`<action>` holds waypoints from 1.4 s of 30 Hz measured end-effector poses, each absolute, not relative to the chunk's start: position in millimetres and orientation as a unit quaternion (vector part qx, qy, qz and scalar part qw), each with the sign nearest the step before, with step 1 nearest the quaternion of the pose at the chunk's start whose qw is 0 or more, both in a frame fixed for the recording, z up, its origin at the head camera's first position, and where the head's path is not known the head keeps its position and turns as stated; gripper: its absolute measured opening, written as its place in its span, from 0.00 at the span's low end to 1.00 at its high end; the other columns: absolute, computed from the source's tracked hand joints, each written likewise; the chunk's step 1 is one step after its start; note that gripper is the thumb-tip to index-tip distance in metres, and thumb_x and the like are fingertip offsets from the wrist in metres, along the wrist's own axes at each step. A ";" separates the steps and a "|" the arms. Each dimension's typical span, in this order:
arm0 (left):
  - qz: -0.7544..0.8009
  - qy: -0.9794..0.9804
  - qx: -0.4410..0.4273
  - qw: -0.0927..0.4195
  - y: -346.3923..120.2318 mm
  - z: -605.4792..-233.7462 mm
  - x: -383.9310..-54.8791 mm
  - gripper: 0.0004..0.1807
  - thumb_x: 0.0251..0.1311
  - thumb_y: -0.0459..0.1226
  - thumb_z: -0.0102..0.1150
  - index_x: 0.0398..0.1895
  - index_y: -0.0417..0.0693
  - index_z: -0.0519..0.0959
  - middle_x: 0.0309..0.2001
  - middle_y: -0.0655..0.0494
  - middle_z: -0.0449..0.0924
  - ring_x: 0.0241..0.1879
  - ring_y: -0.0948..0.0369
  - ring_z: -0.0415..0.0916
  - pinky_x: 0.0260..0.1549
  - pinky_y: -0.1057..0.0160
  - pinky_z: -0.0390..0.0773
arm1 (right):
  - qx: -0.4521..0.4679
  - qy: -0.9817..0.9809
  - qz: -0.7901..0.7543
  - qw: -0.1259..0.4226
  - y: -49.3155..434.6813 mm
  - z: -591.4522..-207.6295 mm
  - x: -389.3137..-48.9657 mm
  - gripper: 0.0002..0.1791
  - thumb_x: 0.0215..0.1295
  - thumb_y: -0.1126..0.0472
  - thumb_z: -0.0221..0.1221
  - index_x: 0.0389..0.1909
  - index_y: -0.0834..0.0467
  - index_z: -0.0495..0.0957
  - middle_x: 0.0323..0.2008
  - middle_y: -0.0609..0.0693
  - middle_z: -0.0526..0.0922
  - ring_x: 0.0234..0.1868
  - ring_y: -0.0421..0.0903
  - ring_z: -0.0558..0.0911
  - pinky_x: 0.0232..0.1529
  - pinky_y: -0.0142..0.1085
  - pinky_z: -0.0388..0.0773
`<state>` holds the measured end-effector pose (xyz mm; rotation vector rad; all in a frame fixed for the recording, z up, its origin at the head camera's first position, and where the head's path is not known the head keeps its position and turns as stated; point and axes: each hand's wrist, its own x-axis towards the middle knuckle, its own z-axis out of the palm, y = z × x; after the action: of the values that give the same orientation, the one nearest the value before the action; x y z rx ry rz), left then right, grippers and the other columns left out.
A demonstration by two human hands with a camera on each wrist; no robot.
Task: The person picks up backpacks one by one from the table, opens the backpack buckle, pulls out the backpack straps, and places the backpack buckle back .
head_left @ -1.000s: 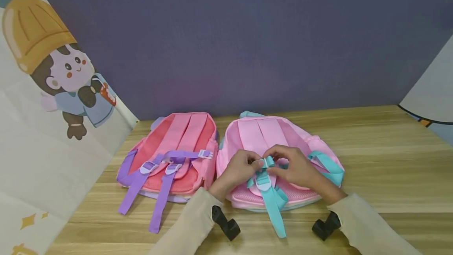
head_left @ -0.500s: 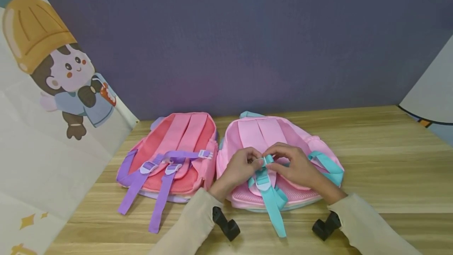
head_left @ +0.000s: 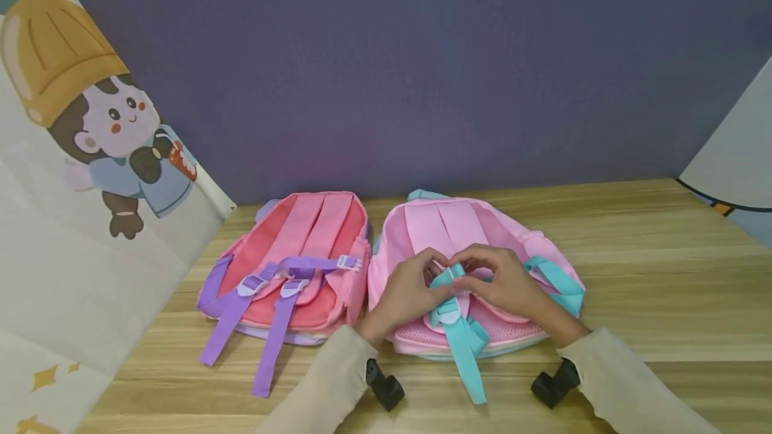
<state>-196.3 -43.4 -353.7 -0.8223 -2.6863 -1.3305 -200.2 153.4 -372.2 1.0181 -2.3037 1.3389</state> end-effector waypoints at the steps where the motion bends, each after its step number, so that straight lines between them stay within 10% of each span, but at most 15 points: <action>1: -0.424 -0.865 -0.269 0.025 -43.0 -354.3 -196.4 0.16 0.53 0.41 0.68 0.43 0.48 0.77 0.28 0.58 0.77 0.25 0.70 0.69 0.27 0.71 0.71 | 0.354 -0.799 0.465 0.143 153.5 -372.4 -200.3 0.13 0.57 0.69 0.64 0.44 0.58 0.80 0.40 0.49 0.84 0.40 0.36 0.79 0.45 0.35 0.80; 42: -0.411 -0.867 -0.272 0.078 -40.6 -358.3 -195.4 0.07 0.50 0.39 0.67 0.30 0.48 0.79 0.22 0.59 0.75 0.22 0.70 0.66 0.22 0.74 0.68 | 0.355 -0.806 0.457 0.125 152.4 -373.5 -201.2 0.11 0.60 0.72 0.59 0.42 0.60 0.73 0.39 0.51 0.80 0.45 0.42 0.82 0.46 0.33 0.80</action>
<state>-195.4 -40.6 -358.3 -0.8151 -2.5945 -1.2307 -201.2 152.4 -373.5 1.0336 -2.3483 1.3302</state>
